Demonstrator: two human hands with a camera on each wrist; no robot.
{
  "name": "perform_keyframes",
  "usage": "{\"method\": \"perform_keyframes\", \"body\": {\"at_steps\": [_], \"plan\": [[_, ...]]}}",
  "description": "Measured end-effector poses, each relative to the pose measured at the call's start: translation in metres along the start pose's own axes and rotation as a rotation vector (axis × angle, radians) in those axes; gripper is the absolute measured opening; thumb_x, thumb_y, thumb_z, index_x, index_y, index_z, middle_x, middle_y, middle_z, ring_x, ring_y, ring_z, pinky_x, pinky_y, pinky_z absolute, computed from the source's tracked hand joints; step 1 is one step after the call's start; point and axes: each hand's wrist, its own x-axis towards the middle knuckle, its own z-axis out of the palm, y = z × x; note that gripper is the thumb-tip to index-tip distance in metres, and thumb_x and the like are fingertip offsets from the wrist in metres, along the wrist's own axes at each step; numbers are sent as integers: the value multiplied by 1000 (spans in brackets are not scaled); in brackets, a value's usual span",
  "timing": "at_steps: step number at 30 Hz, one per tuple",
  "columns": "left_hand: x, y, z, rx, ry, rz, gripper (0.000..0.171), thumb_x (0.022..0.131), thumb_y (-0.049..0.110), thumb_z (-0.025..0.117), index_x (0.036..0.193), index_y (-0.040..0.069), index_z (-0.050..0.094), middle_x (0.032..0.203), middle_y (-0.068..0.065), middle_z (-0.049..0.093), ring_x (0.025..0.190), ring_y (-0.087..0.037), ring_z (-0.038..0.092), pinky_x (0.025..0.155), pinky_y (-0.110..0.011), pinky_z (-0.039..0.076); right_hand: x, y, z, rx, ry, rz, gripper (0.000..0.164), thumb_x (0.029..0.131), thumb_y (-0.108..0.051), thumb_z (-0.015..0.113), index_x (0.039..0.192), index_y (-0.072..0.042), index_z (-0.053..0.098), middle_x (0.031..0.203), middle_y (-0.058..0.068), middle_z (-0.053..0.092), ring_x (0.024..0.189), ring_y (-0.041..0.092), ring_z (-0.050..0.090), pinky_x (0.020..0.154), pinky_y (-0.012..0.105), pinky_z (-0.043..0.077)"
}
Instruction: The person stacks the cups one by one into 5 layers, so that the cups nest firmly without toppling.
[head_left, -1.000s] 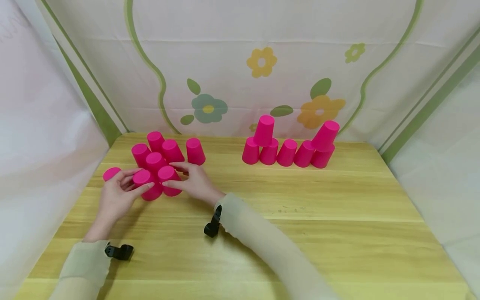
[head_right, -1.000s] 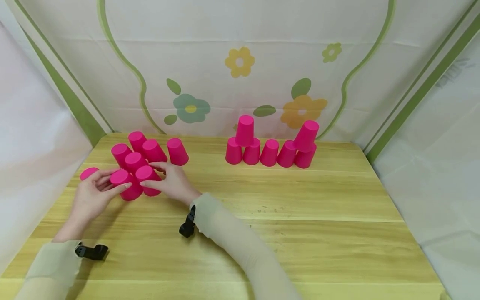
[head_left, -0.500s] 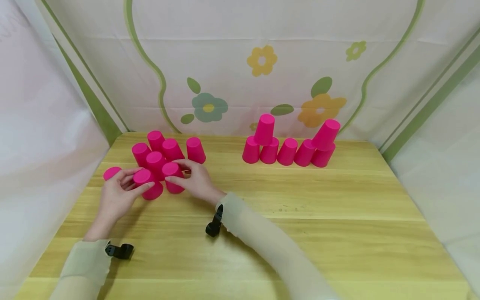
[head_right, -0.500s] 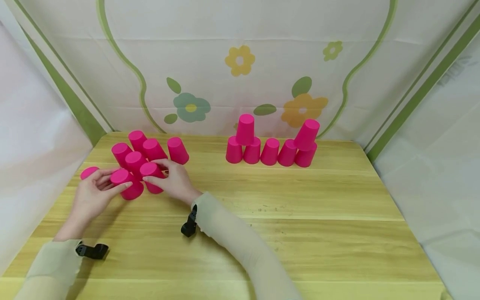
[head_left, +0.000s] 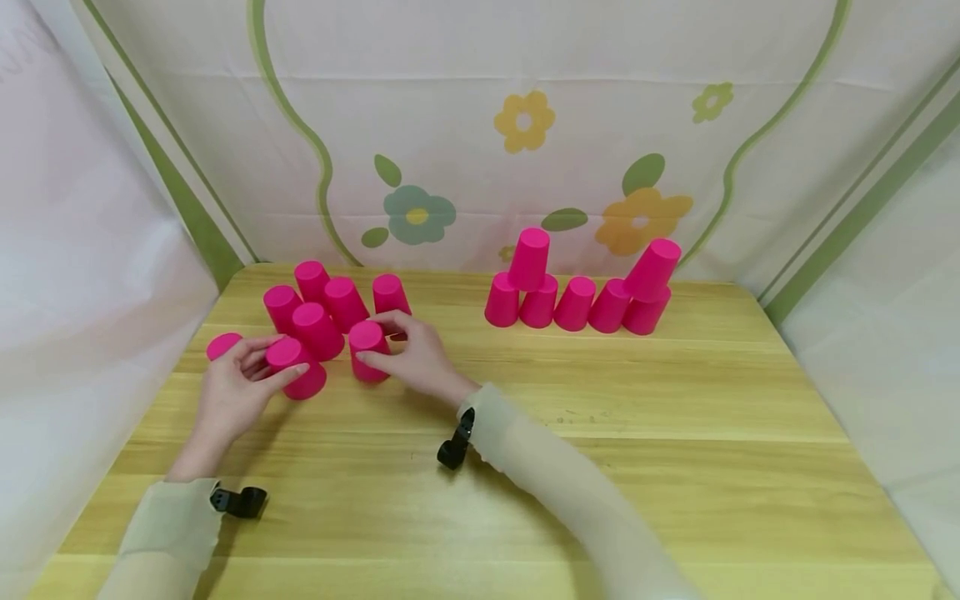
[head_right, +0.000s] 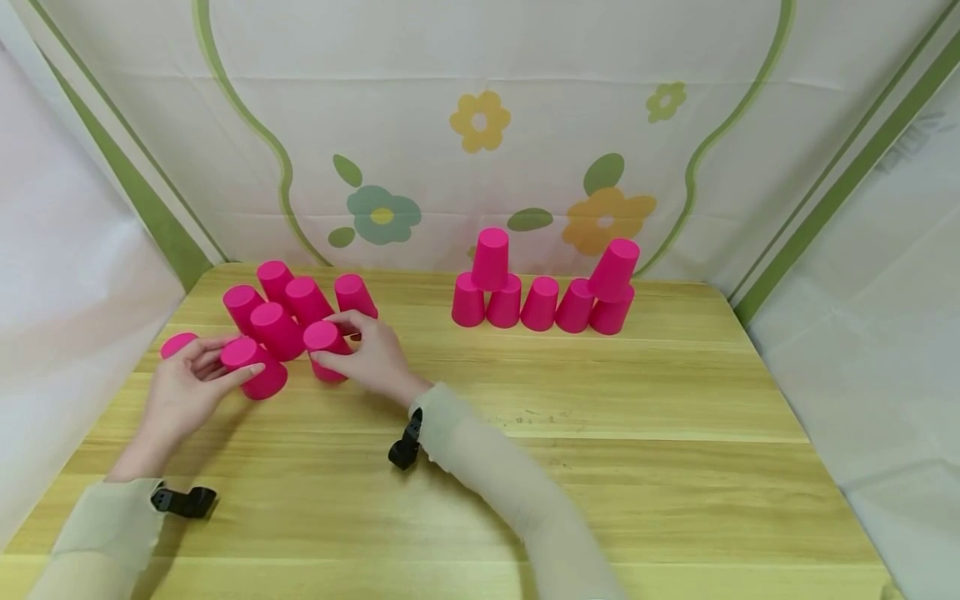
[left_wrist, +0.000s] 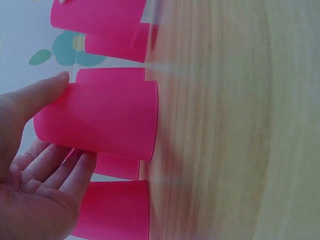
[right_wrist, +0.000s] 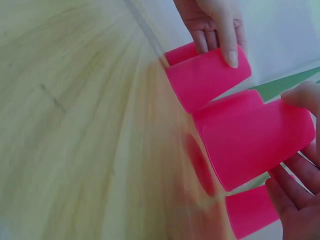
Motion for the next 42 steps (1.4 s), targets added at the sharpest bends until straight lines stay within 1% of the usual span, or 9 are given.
{"method": "perform_keyframes", "body": {"at_steps": [9,16,20,24,27,29,32,38,42], "plan": [[-1,0,1,-11,0,6,64,89,32,82,136,-3,55,129,-23,62,105,-4,63,83,-9,50,-12,2,-25,-11,25,-47,42,85,-25,85,122,-18,66,114,-12,66,106,10,61,97,44,52],[-1,0,0,-7,-6,2,64,90,32,81,137,-2,55,131,-22,62,111,-13,64,83,-9,50,-22,0,-46,-50,40,-47,43,85,-27,85,123,-19,66,116,-13,66,106,12,61,97,49,52],[-1,-1,0,-7,-8,-1,65,90,32,81,138,-3,54,132,-22,61,113,-19,64,84,-9,50,-27,0,-60,-89,27,-87,43,86,-26,85,123,-18,66,117,-11,66,106,12,62,96,49,53],[-1,0,0,-1,-2,2,65,90,35,81,136,-2,55,130,-21,62,115,-26,64,84,-9,49,-34,0,-78,-127,41,-126,44,85,-24,85,124,-16,66,117,-8,68,105,12,63,94,42,54],[-2,0,0,1,3,7,65,89,36,81,135,-1,56,129,-20,63,115,-26,65,83,-9,49,-39,1,-93,-149,61,-134,45,85,-23,85,125,-15,66,116,-8,68,103,12,64,91,35,54],[-2,-1,0,-2,5,8,64,89,35,82,135,-2,56,129,-21,63,114,-24,65,83,-10,50,-42,4,-103,-161,74,-133,46,85,-24,85,125,-15,66,115,-8,68,103,12,64,91,34,54],[-2,-1,1,-3,5,5,64,89,34,82,135,-2,56,129,-22,63,113,-23,65,83,-10,50,-47,9,-118,-176,91,-116,45,84,-27,85,124,-17,66,115,-9,68,104,13,64,92,37,54],[-1,-1,1,9,-2,-1,66,89,38,81,136,-1,56,130,-20,62,117,-32,63,84,-9,49,-62,21,-142,-184,120,-61,44,84,-28,86,123,-18,68,115,-7,69,103,18,65,93,56,52],[-1,-1,1,11,-4,1,66,89,37,81,136,-1,55,130,-20,62,117,-33,63,84,-9,49,-72,28,-151,-192,132,-28,43,84,-30,85,123,-21,68,116,-8,69,103,19,65,92,58,52]]}}
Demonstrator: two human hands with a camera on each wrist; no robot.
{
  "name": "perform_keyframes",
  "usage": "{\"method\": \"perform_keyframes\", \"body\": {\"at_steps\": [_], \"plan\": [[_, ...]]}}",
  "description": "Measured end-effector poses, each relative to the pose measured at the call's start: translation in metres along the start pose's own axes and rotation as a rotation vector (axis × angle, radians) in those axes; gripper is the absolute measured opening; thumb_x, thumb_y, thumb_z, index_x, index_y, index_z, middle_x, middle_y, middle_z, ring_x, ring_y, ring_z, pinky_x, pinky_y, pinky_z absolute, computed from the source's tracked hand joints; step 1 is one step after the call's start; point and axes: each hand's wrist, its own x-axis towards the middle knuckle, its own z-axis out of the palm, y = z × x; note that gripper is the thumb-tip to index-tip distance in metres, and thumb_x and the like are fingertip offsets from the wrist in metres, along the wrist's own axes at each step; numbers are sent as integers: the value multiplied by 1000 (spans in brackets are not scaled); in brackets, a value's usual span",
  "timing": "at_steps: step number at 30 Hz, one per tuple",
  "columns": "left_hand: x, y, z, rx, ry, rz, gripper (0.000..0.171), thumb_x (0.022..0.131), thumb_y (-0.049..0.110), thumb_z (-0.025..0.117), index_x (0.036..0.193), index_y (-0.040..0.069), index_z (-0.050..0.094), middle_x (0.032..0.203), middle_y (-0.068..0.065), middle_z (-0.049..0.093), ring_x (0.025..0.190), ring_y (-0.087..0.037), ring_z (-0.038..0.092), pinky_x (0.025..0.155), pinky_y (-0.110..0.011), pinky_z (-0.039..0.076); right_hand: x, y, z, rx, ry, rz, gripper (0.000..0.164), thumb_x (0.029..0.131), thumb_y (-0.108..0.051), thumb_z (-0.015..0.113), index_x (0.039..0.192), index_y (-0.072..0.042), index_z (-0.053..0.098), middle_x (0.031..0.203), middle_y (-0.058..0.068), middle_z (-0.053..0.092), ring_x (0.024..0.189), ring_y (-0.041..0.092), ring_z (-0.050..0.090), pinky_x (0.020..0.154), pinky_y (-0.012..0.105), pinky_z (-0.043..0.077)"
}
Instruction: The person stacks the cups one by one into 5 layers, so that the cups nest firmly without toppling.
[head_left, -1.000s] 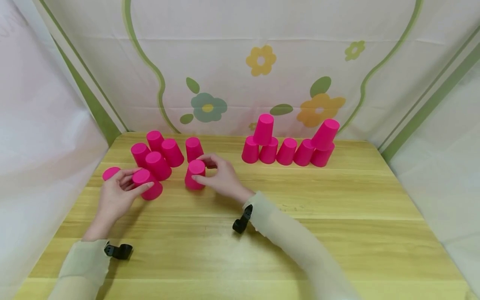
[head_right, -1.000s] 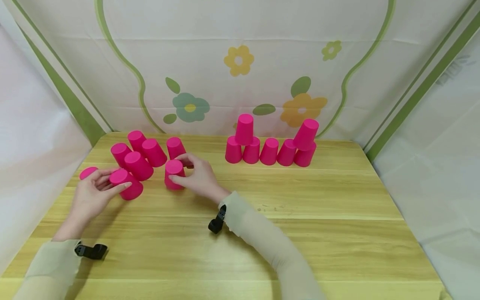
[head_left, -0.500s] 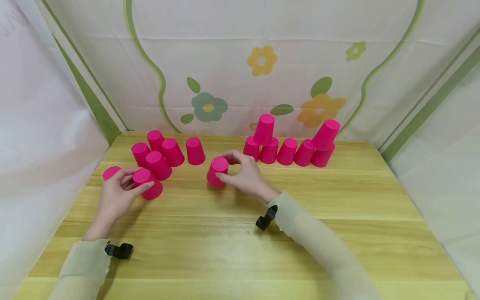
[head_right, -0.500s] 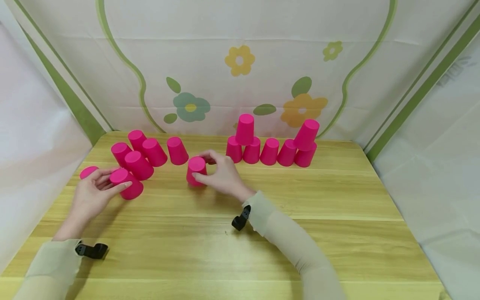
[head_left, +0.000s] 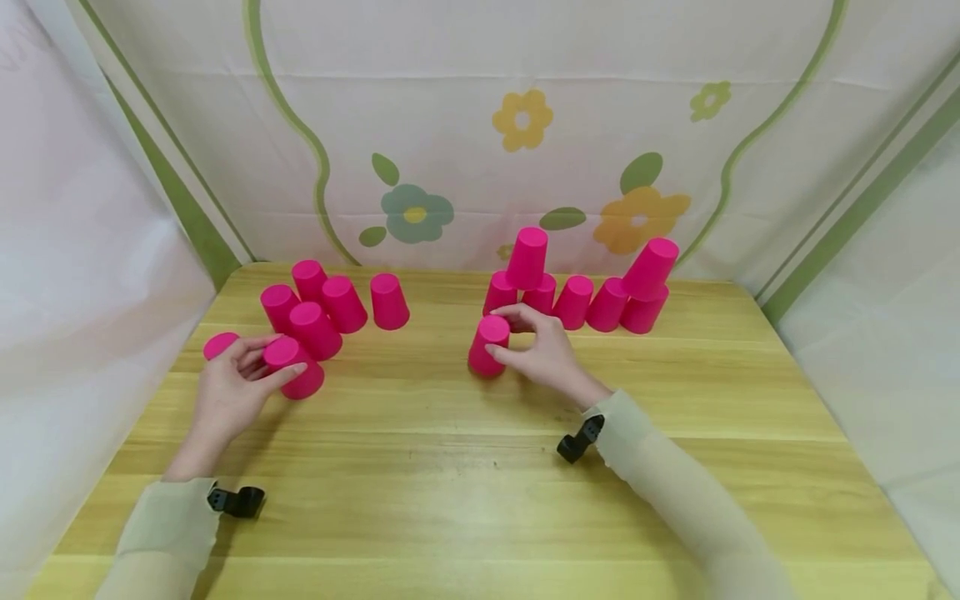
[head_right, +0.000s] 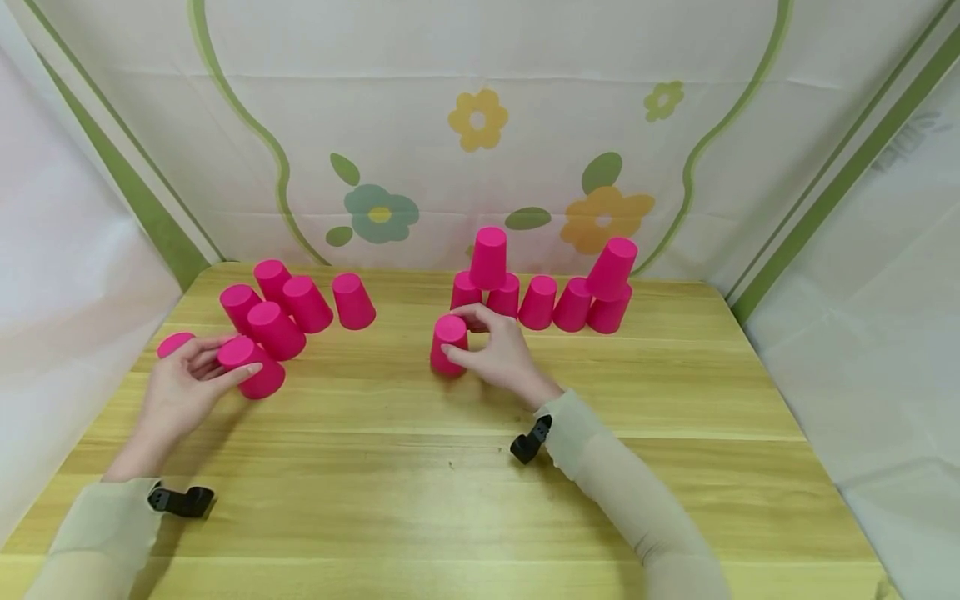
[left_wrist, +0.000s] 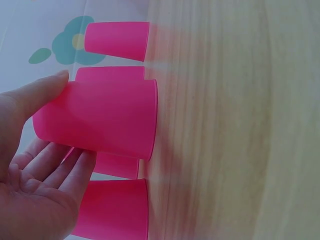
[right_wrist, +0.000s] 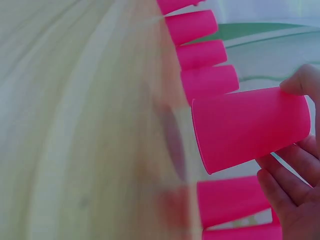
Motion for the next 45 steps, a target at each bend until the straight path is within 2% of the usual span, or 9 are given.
{"method": "perform_keyframes", "body": {"at_steps": [5,11,20,27,33,36,41,43,45], "plan": [[-1,0,-1,2,-6,1,67,89,38,80,137,-2,55,131,-21,61,119,-38,61,83,-9,50,-10,8,-10,12,21,29,45,86,-31,84,127,-23,67,117,-8,68,106,17,64,94,58,52],[0,0,-1,0,-7,-1,68,90,38,80,138,-2,54,131,-22,61,119,-40,60,83,-10,50,-18,17,-24,22,86,32,47,85,-29,85,127,-19,67,116,-3,68,107,18,64,96,60,49],[-1,2,-1,6,4,14,65,89,37,81,136,-1,56,129,-20,63,118,-37,62,84,-9,49,-36,31,-51,13,178,122,50,86,-32,85,130,-18,66,121,-1,67,109,21,61,100,57,47],[-1,4,-2,10,9,11,64,90,37,80,136,-1,56,129,-20,63,118,-38,62,84,-8,49,-43,23,-68,-7,253,174,51,87,-21,85,132,-12,64,124,4,66,110,20,62,102,53,46],[-1,4,-1,3,2,3,65,90,37,80,136,-1,55,130,-21,62,119,-40,61,84,-9,49,-45,-9,-82,1,356,58,46,84,0,81,126,6,64,117,18,67,100,17,65,92,36,53],[-1,3,-1,2,3,4,65,90,37,80,136,-2,55,130,-20,62,119,-40,61,84,-9,49,-45,-19,-91,34,400,15,45,83,4,80,124,9,63,115,18,68,97,14,65,88,29,54],[0,3,-1,2,-1,5,65,90,35,80,137,-2,54,130,-21,62,118,-39,61,84,-10,49,-41,-3,-107,70,462,-29,48,83,2,82,127,3,63,117,8,69,102,16,65,91,24,53],[0,3,-1,2,-3,4,66,90,34,81,138,-2,54,131,-22,62,118,-39,61,84,-10,50,-38,3,-114,75,487,-44,49,82,2,83,127,1,64,116,6,69,103,18,65,92,25,53],[0,4,-1,-1,-5,4,66,90,34,81,138,-2,54,131,-23,62,118,-40,61,84,-10,50,-36,-3,-118,73,511,-56,49,82,4,82,127,3,63,115,6,69,103,18,65,92,26,52]]}}
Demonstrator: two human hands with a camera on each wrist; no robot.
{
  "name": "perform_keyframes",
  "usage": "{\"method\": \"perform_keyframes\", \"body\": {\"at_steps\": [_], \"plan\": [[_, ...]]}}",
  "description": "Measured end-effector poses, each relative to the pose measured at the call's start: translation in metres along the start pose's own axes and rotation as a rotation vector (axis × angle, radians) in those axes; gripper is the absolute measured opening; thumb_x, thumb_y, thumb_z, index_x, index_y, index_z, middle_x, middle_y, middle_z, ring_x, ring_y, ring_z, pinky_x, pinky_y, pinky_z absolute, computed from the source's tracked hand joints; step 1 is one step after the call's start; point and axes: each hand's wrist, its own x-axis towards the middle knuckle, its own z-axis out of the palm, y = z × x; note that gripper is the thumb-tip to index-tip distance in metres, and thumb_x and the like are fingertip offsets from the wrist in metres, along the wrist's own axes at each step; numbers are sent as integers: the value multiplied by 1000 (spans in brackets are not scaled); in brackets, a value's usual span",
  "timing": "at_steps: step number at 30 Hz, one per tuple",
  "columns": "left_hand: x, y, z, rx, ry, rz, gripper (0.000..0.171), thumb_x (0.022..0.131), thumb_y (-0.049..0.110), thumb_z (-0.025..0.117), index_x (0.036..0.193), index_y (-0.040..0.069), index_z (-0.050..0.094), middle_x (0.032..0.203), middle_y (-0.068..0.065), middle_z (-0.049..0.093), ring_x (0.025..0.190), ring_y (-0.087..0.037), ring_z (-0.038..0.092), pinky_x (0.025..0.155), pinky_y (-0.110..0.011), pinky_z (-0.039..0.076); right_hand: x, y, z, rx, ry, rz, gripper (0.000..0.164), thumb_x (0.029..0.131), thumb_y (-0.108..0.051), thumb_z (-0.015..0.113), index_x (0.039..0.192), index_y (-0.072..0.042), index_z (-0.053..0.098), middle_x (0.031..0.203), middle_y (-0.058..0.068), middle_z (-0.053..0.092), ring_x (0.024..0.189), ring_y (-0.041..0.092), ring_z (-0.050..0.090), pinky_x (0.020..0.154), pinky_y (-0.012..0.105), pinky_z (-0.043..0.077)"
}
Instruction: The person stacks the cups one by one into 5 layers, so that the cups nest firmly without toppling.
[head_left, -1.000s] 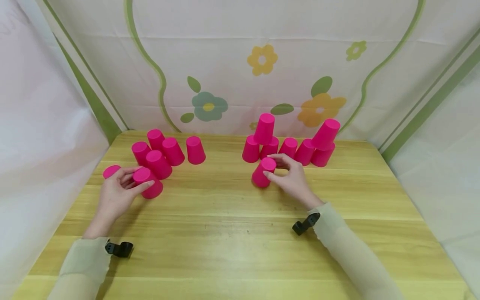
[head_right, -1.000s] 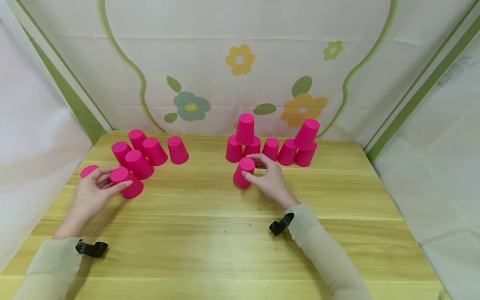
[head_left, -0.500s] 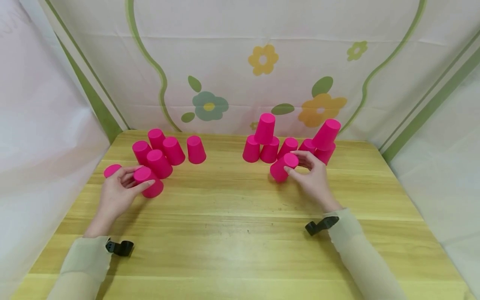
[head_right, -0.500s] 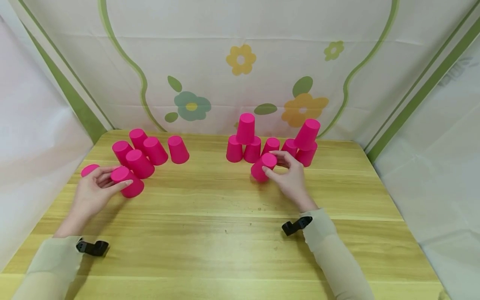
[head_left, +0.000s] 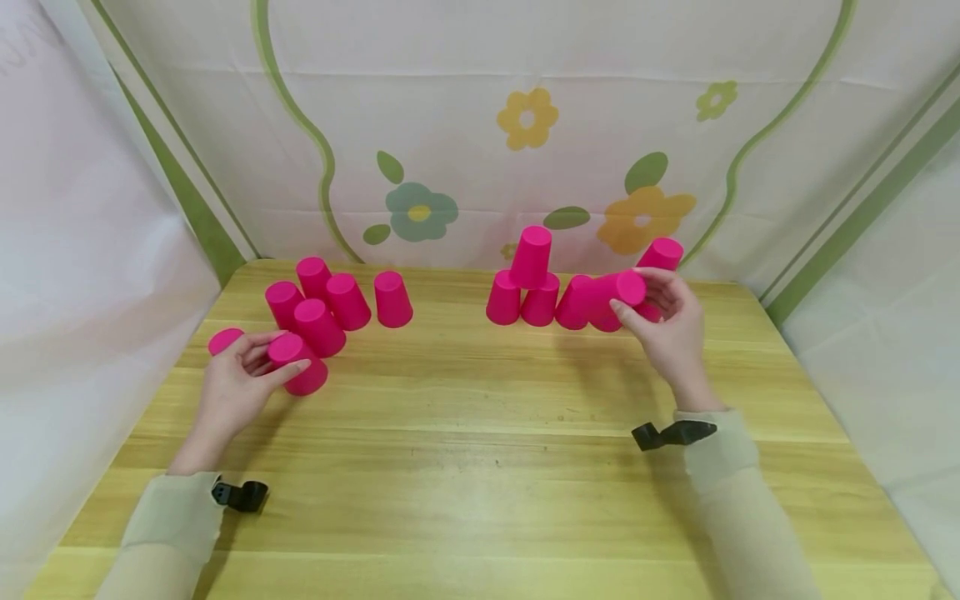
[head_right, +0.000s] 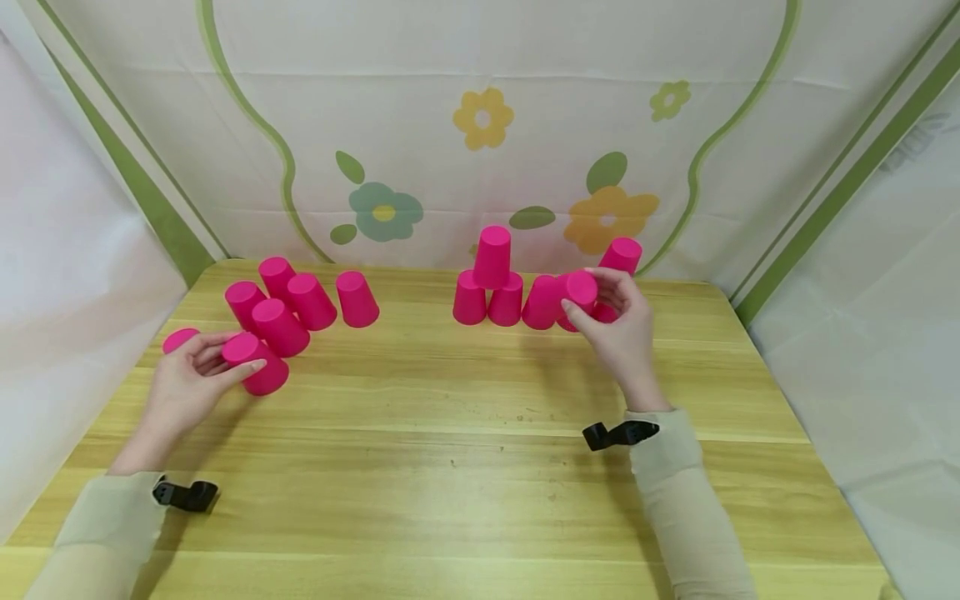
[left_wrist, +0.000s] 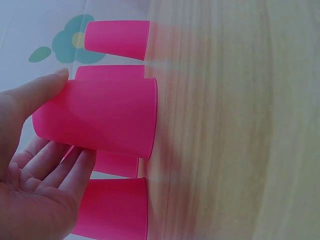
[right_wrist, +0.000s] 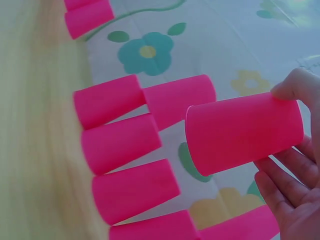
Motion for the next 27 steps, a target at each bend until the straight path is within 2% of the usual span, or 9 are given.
{"method": "perform_keyframes", "body": {"at_steps": [8,16,20,27], "plan": [[0,-1,0,3,0,-5,67,89,36,81,137,-2,54,130,-22,62,119,-40,61,83,-10,50,17,-40,-3,-12,39,-68,46,83,2,81,126,2,65,117,10,68,104,21,64,94,27,51],[-1,-1,0,1,11,-4,66,89,37,81,136,-1,55,130,-20,63,119,-39,61,84,-9,49,37,-58,-8,-121,37,-88,42,84,-5,83,124,0,70,114,6,71,102,16,62,95,32,46],[0,-1,0,1,11,-5,66,89,37,81,136,-1,55,129,-20,63,118,-38,62,84,-9,49,48,-55,-11,-178,36,-74,42,84,-9,84,124,-1,72,114,6,69,101,15,61,93,32,46],[0,-2,0,3,12,-5,66,89,37,81,136,-1,56,129,-19,63,116,-35,63,84,-9,49,69,-28,-19,-244,14,68,48,86,-25,84,132,-17,70,123,3,64,110,15,59,84,21,50]]}}
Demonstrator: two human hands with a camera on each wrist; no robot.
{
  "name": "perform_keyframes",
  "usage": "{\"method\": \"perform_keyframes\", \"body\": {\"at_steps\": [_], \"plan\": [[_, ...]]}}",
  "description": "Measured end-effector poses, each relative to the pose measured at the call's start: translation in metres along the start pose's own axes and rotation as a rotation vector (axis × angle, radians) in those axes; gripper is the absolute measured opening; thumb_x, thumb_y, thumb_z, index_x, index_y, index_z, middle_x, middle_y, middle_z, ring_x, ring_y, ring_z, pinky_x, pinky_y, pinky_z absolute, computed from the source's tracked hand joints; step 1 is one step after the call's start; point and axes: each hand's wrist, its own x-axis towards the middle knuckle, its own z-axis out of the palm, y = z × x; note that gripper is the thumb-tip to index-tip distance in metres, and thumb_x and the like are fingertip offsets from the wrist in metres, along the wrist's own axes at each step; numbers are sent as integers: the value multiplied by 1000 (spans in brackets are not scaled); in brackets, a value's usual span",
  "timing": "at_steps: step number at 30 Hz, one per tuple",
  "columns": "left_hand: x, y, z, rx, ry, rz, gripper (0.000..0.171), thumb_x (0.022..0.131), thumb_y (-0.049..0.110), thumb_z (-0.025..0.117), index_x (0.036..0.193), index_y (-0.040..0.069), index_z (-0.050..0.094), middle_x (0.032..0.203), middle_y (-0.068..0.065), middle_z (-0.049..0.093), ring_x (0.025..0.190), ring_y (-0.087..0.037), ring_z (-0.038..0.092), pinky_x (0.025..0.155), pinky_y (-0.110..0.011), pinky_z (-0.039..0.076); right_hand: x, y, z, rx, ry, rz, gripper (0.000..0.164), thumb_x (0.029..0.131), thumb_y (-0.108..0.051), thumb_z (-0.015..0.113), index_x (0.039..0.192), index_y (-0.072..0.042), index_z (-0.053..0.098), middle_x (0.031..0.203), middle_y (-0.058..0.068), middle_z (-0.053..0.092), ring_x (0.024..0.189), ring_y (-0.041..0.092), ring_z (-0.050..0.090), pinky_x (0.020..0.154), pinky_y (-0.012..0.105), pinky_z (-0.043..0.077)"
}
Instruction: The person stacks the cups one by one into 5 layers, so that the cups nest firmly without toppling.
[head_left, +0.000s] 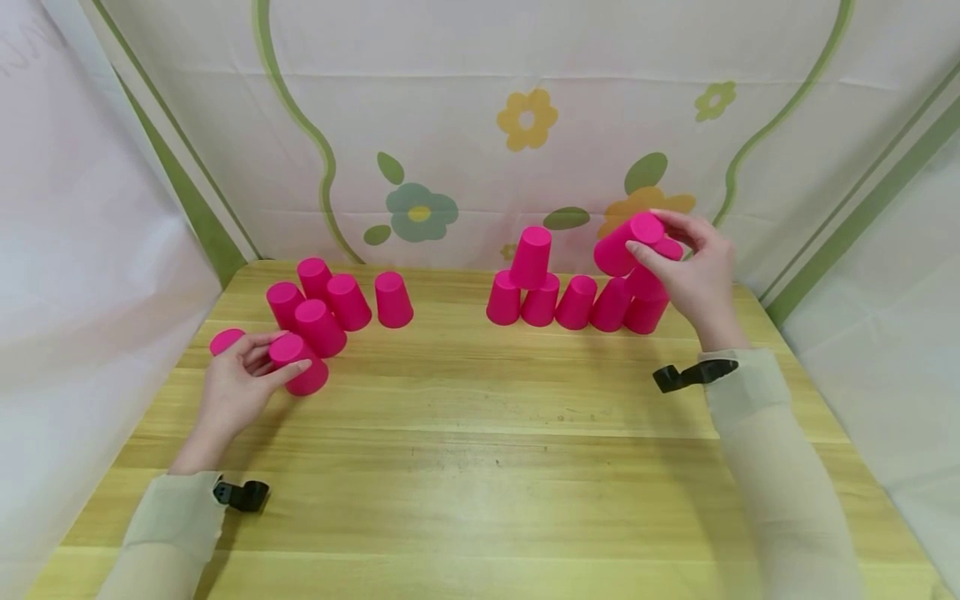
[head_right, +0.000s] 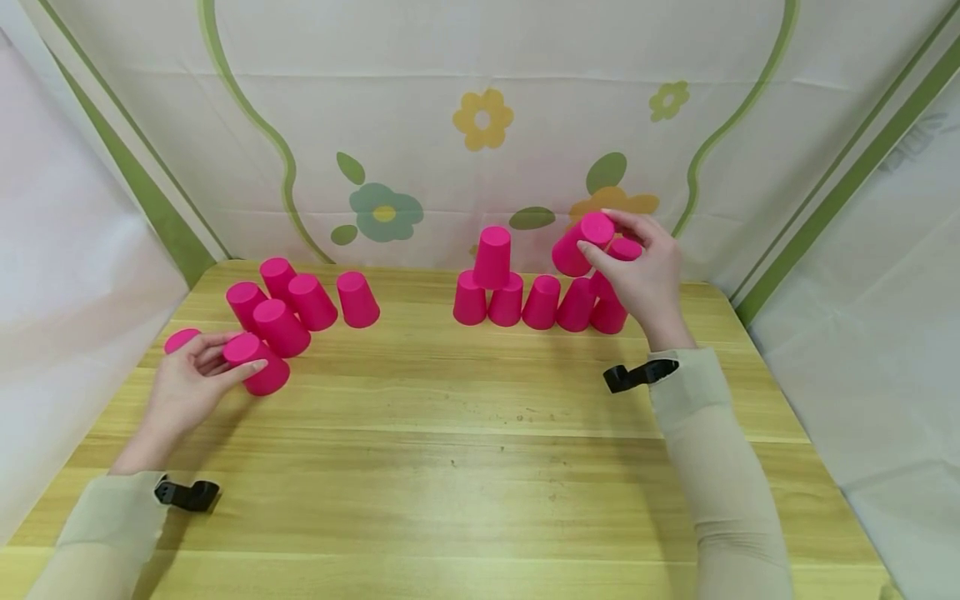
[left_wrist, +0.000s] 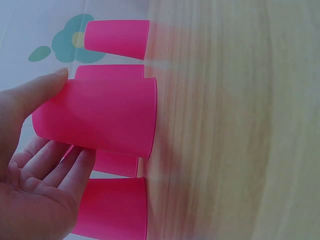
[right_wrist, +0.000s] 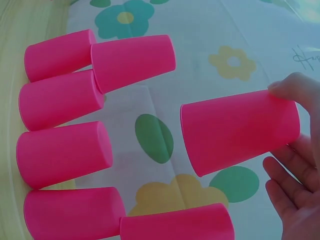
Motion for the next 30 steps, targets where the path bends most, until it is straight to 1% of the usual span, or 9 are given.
{"method": "perform_keyframes", "body": {"at_steps": [3,6,12,15,19,21,23,26,30], "plan": [[0,-1,0,-5,-3,2,66,89,37,82,136,-1,55,129,-20,63,116,-34,63,84,-10,50,5,7,2,9,-25,32,50,87,-27,84,134,-19,69,128,4,62,111,17,58,81,19,53],[0,-1,0,-11,-6,3,67,89,36,82,136,-2,55,129,-23,62,116,-35,63,83,-11,50,8,11,4,23,-53,67,51,87,-28,84,134,-19,68,129,4,62,112,18,57,82,19,54],[0,-2,0,-4,-3,-1,67,88,37,82,136,-1,55,129,-20,63,117,-37,62,84,-10,49,10,18,4,-60,-110,97,53,87,-37,82,136,-22,67,130,3,62,115,20,57,86,22,55],[1,-2,0,-8,-5,1,66,88,35,82,136,-2,55,129,-22,63,115,-32,64,83,-10,50,10,23,5,-103,-134,94,54,88,-39,81,137,-22,66,130,3,63,115,22,58,85,22,55],[0,-2,0,-21,-4,12,65,88,33,83,135,-2,57,128,-23,63,108,-17,66,82,-10,51,10,29,7,-153,-152,76,56,87,-41,81,137,-20,66,133,2,63,118,24,58,86,22,55],[0,-1,1,-23,1,21,64,87,33,84,135,0,59,127,-21,64,105,-11,66,82,-10,51,10,32,7,-187,-162,68,58,87,-44,81,137,-18,66,134,2,63,119,26,57,86,22,54],[-2,1,4,-22,3,34,63,85,34,85,135,3,62,126,-18,65,103,-8,65,82,-10,51,10,33,7,-231,-174,60,61,87,-48,80,137,-17,66,135,4,62,120,28,55,84,25,53],[-4,8,9,-20,-4,57,62,84,37,86,135,8,65,127,-13,66,105,-14,67,84,-14,52,9,34,7,-271,-200,55,62,87,-51,78,137,-16,66,134,8,61,120,31,52,82,33,52],[-6,25,17,-52,-32,83,63,83,38,86,137,13,66,130,-9,65,112,-24,66,90,-22,54,10,34,8,-296,-213,35,62,87,-52,77,137,-16,66,133,11,59,120,32,50,81,38,50]]}}
